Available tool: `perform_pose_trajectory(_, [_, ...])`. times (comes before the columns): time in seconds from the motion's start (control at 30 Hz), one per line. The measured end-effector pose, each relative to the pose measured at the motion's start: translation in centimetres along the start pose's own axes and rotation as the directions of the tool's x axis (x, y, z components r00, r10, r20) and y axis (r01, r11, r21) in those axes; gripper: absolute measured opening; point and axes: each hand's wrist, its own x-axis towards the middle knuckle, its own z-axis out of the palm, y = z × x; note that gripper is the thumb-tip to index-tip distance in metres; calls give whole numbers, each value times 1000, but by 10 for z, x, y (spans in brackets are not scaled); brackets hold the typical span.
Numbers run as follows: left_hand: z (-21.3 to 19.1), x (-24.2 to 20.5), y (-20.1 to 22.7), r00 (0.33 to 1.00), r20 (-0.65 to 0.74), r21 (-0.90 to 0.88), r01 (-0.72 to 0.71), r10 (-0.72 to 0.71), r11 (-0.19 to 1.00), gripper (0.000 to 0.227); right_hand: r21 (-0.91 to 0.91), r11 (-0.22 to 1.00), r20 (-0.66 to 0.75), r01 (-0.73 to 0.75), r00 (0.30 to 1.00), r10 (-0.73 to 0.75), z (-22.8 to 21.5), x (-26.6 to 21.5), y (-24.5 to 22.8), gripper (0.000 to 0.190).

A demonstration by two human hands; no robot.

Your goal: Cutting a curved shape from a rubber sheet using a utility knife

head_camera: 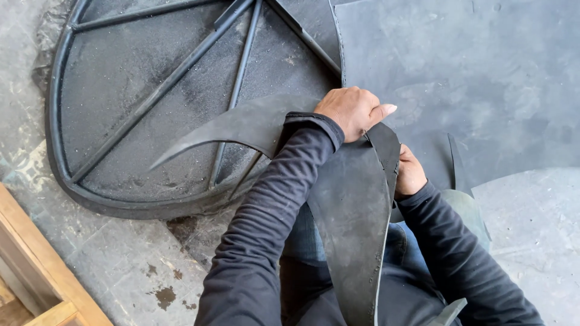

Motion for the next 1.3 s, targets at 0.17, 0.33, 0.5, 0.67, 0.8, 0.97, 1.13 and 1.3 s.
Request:
perform_pose_trajectory(0.17, [5, 4, -2, 999, -14, -23, 50, -51, 998, 49, 26, 1000, -19, 0, 1000, 0, 6, -9, -1, 11])
perform_pose_trajectory(0.33, [2, 7, -1, 997, 10, -58, 79, -79, 995, 46, 62, 998, -43, 7, 999, -4, 15, -13, -2, 11])
perform_pose_trajectory(0.5, [6, 11, -3, 995, 17, -49, 96, -95, 994, 46, 109, 994, -73, 16, 997, -8, 23, -11, -4, 11])
perform_pose_trajectory(0.67, [3, 11, 0, 994, 25, -60, 111, -109, 992, 46, 144, 989, -95, 23, 995, -10, 27, -18, -6, 11])
perform_pose_trajectory(0.8, [3, 12, 2, 992, 43, -45, 120, -118, 992, 48, 174, 984, -123, 34, 992, -13, 28, -20, -7, 11])
perform_pose_trajectory(0.97, [5, 14, 0, 992, 29, -73, 127, -125, 989, 46, 197, 980, -134, 39, 991, -12, 34, -23, -16, 11])
perform_pose_trajectory(1.13, [4, 14, 1, 991, 27, -65, 132, -131, 989, 47, 202, 979, -148, 38, 989, -8, 46, -28, -29, 12])
perform_pose_trajectory(1.3, [7, 16, -2, 990, 19, -46, 142, -141, 989, 46, 203, 979, -147, 24, 989, 6, 54, -32, -38, 9])
